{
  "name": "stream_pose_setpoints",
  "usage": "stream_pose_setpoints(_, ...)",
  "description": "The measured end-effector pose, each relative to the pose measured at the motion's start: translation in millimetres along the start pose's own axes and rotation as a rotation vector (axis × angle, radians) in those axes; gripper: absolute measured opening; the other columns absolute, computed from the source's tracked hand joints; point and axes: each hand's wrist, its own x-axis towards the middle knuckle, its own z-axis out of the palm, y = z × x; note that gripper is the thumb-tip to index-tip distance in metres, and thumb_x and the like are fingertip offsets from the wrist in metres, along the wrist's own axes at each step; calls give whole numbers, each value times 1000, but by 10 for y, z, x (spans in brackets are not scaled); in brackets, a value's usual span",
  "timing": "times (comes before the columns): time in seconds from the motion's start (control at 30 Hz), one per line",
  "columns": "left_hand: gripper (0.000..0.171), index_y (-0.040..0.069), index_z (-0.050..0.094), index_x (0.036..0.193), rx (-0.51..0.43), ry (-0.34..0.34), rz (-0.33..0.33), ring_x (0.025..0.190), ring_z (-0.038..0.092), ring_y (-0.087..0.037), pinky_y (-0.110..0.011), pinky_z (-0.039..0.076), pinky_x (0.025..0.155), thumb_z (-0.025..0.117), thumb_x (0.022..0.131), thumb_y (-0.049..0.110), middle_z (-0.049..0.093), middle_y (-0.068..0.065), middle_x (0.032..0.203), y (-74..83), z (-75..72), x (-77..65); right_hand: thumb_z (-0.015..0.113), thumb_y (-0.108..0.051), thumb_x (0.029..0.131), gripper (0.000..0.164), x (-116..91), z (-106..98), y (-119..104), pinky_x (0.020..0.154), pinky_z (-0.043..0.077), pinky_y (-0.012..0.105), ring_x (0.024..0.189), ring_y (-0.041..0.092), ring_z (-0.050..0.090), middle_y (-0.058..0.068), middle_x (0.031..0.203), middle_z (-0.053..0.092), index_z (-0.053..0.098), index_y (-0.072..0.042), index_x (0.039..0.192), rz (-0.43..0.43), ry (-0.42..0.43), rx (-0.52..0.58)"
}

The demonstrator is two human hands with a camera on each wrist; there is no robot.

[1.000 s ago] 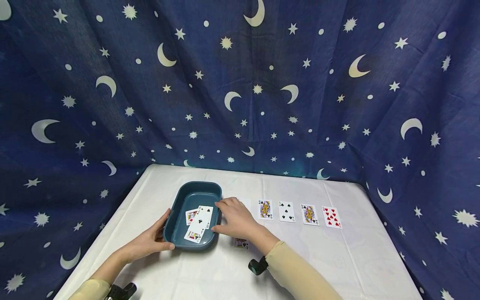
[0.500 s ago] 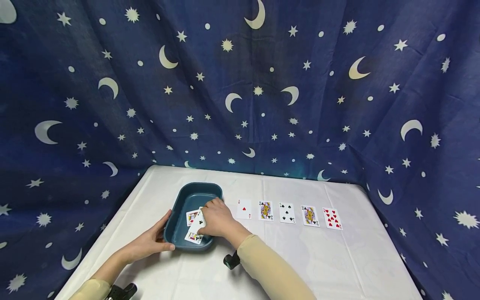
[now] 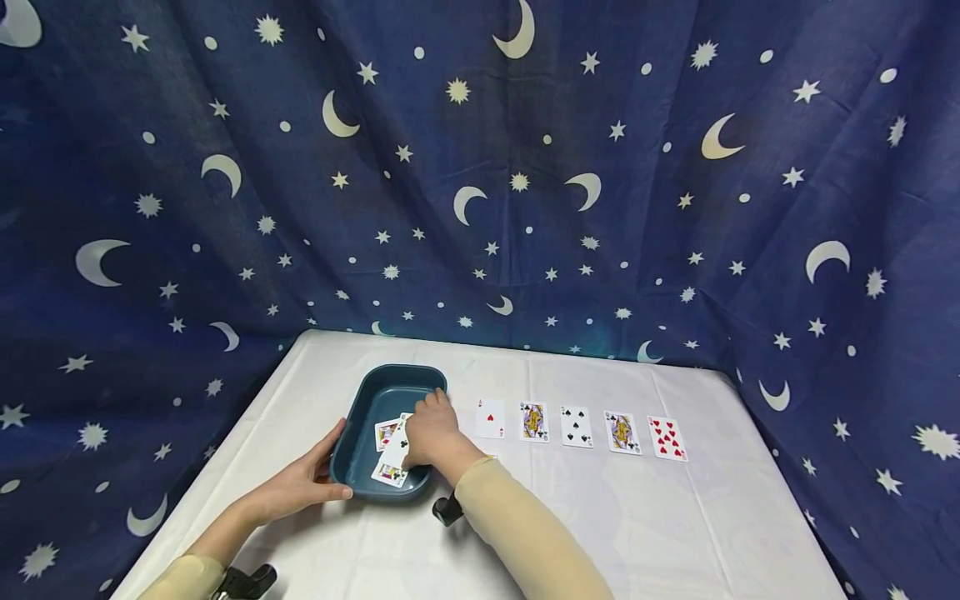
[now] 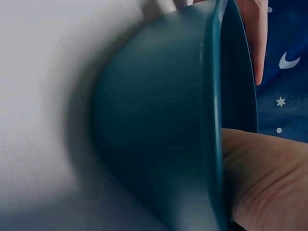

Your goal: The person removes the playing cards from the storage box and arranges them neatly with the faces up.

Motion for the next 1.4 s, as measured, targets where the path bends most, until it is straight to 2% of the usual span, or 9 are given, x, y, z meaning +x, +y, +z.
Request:
stream_pose_setpoints(0.13, 119, 20, 1, 166, 6, -3, 12, 145, 36, -46, -47, 41, 112, 87, 84, 26, 5, -20, 170, 0, 1, -3, 80, -68, 72, 70, 15, -4, -42, 123, 23, 50, 127, 27, 51, 5, 124, 67, 78, -13, 114, -14, -18, -36)
stream_pose_setpoints(0.4, 118, 19, 1, 166, 4, -8, 35, 143, 38, -46, -47, 42, 112, 86, 85, 24, 6, -22, 169, -25, -8, -3, 78, -64, 76, 77, 44, -5, -123, 120, 29, 52, 129, 28, 49, 6, 134, 61, 66, -17, 136, -46, -56, -18)
stream_pose_setpoints(0.53, 117, 19, 1, 166, 8, -8, 29, 143, 38, -47, -47, 42, 111, 86, 85, 26, 7, -23, 169, -19, -5, -6, 75, -69, 76, 80, 55, 11, -126, 119, 31, 50, 128, 26, 49, 5, 134, 60, 66, -16, 136, -54, -54, -1)
stream_pose_setpoints(0.7, 117, 19, 2, 166, 4, -4, 28, 143, 38, -47, -47, 42, 111, 86, 85, 25, 8, -23, 169, -12, -5, -15, 75, -79, 69, 90, 51, 20, -122, 117, 33, 48, 127, 25, 48, 4, 133, 60, 68, -16, 132, -48, -44, 38)
stream_pose_setpoints(0.93, 116, 19, 0, 166, -3, -17, 51, 142, 40, -47, -48, 43, 110, 85, 86, 24, 9, -24, 168, -26, -12, -15, 83, -73, 65, 85, 54, 12, -136, 111, 40, 46, 118, 24, 51, 4, 127, 61, 72, -15, 126, -29, -28, 73)
stream_pose_setpoints(1.1, 117, 18, 0, 166, -16, -24, 63, 142, 40, -47, -45, 44, 110, 85, 86, 22, 9, -25, 168, -35, -15, -13, 86, -71, 64, 88, 83, 47, -132, 108, 43, 45, 119, 25, 52, 4, 126, 61, 70, -14, 128, -17, -14, 94)
stream_pose_setpoints(1.27, 116, 19, -1, 166, -25, -32, 72, 139, 44, -45, -35, 47, 106, 84, 87, 20, 12, -26, 167, -43, -17, -15, 84, -73, 65, 94, 103, 82, -137, 109, 42, 45, 120, 24, 52, 5, 129, 60, 66, -13, 134, -5, -9, 114)
stream_pose_setpoints(1.4, 115, 20, -1, 166, -21, -31, 69, 139, 44, -45, -36, 47, 107, 84, 87, 21, 12, -27, 167, -47, -18, -14, 80, -77, 65, 99, 108, 93, -148, 109, 42, 46, 120, 24, 52, 6, 130, 61, 62, -11, 137, 7, -9, 123)
